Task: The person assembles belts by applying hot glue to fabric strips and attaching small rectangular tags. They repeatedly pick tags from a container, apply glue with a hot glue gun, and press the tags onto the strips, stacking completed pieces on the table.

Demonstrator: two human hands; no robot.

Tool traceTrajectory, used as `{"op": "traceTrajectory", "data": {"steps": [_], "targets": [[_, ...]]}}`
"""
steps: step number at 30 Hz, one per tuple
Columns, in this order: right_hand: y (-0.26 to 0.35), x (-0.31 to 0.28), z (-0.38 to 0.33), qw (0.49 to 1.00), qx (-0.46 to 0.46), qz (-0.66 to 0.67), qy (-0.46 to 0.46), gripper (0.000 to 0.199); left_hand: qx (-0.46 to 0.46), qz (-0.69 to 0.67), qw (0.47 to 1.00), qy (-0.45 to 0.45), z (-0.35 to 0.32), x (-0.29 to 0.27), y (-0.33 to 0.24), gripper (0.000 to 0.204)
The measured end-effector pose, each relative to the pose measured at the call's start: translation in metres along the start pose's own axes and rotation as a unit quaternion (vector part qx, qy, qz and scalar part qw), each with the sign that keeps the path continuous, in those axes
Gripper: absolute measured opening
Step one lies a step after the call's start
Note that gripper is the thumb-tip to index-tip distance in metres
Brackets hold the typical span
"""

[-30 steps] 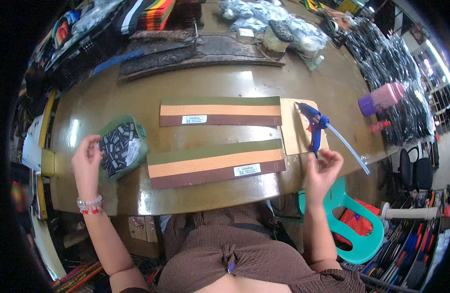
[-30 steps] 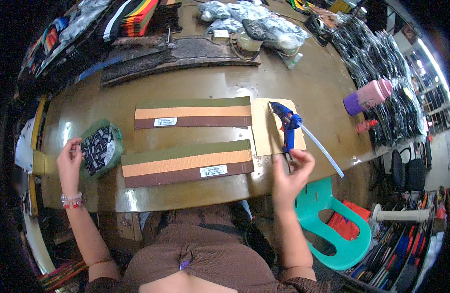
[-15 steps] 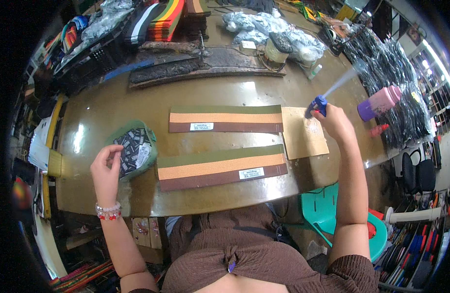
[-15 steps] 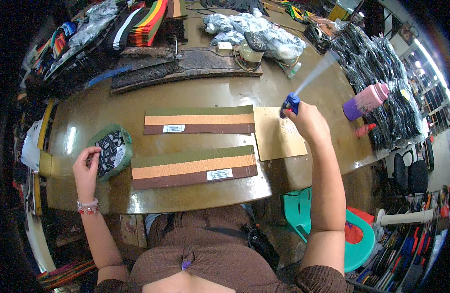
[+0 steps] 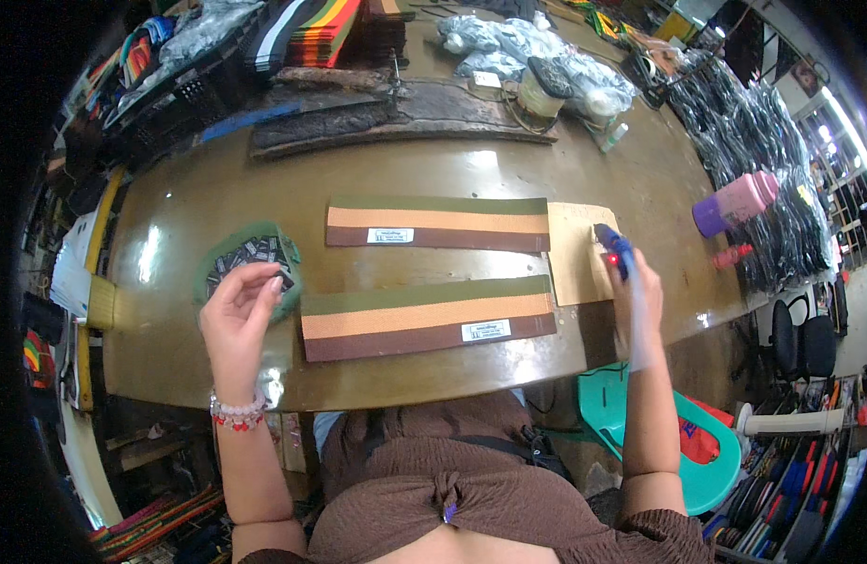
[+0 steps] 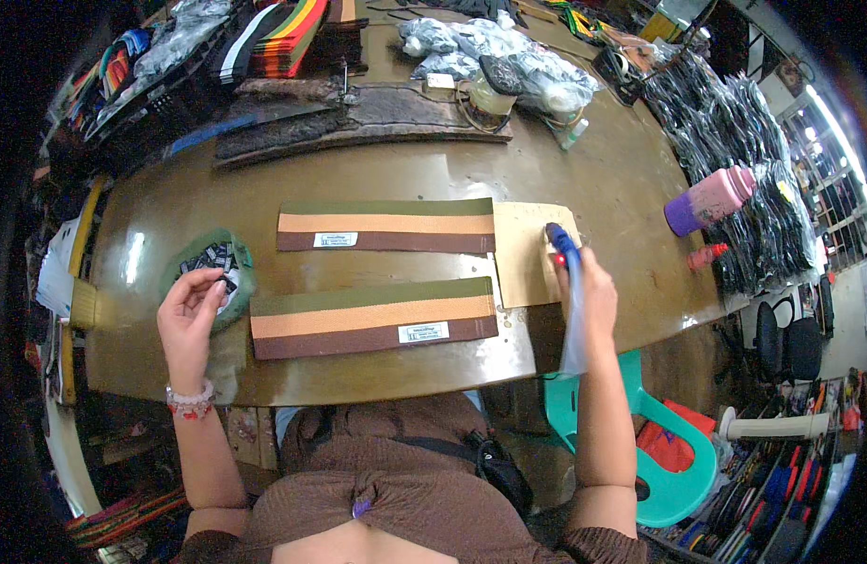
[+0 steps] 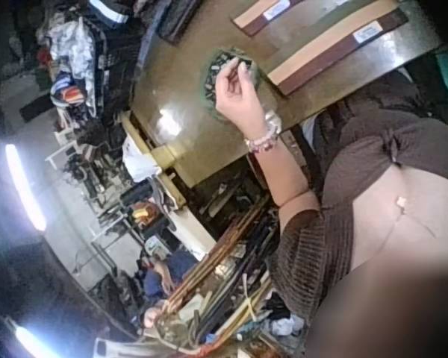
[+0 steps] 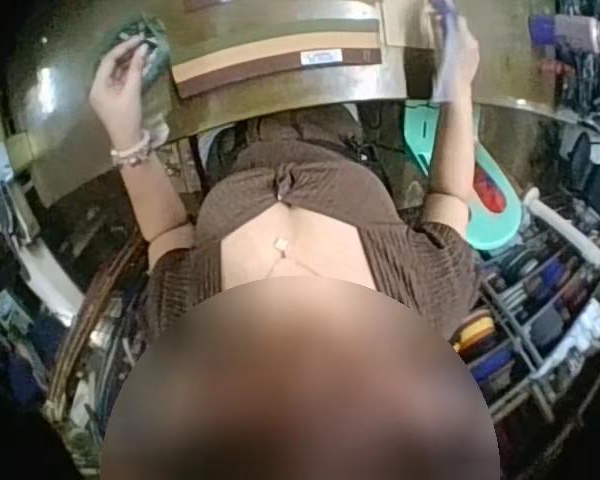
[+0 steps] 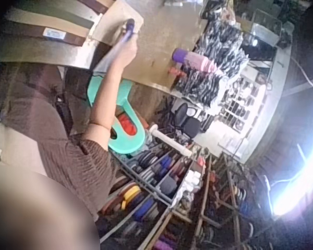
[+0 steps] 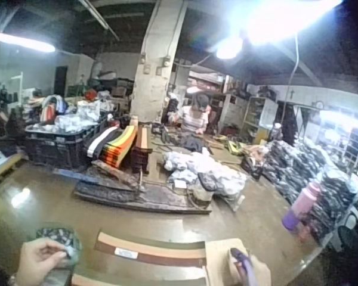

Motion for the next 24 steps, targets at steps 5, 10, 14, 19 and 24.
{"op": "traceTrajectory", "data": {"steps": [5,10,14,19,24], "targets": [[-0.002,-0.021,0.040,0.993,0.074,0.027,0.087,0.042,0.010,-0.035,0.997,0.075,-0.011,0.036,-0.007,0.014],[0.011,-0.037,0.065,0.985,0.033,-0.096,0.136,0.043,-0.002,-0.035,0.990,0.138,-0.028,0.069,-0.019,0.015],[0.032,-0.043,0.046,0.992,-0.014,-0.062,0.107,0.035,-0.073,-0.115,0.981,0.136,-0.035,0.081,-0.023,0.020],[0.075,-0.057,-0.046,0.930,-0.072,0.358,0.047,0.030,-0.105,-0.146,0.975,0.127,-0.035,0.089,-0.021,0.022],[0.107,-0.063,-0.086,0.927,-0.182,0.326,0.034,0.031,-0.083,-0.139,0.978,0.133,-0.036,0.096,-0.027,0.021]]}}
Point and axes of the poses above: each hand's wrist, its own z-axis towards the middle knuckle, its own x-axis out of the palm, y = z × x, the point moved 1 cm from there along z, towards the middle knuckle, and after that the axes turned 13 degrees about -y, right-handed, at the moved point
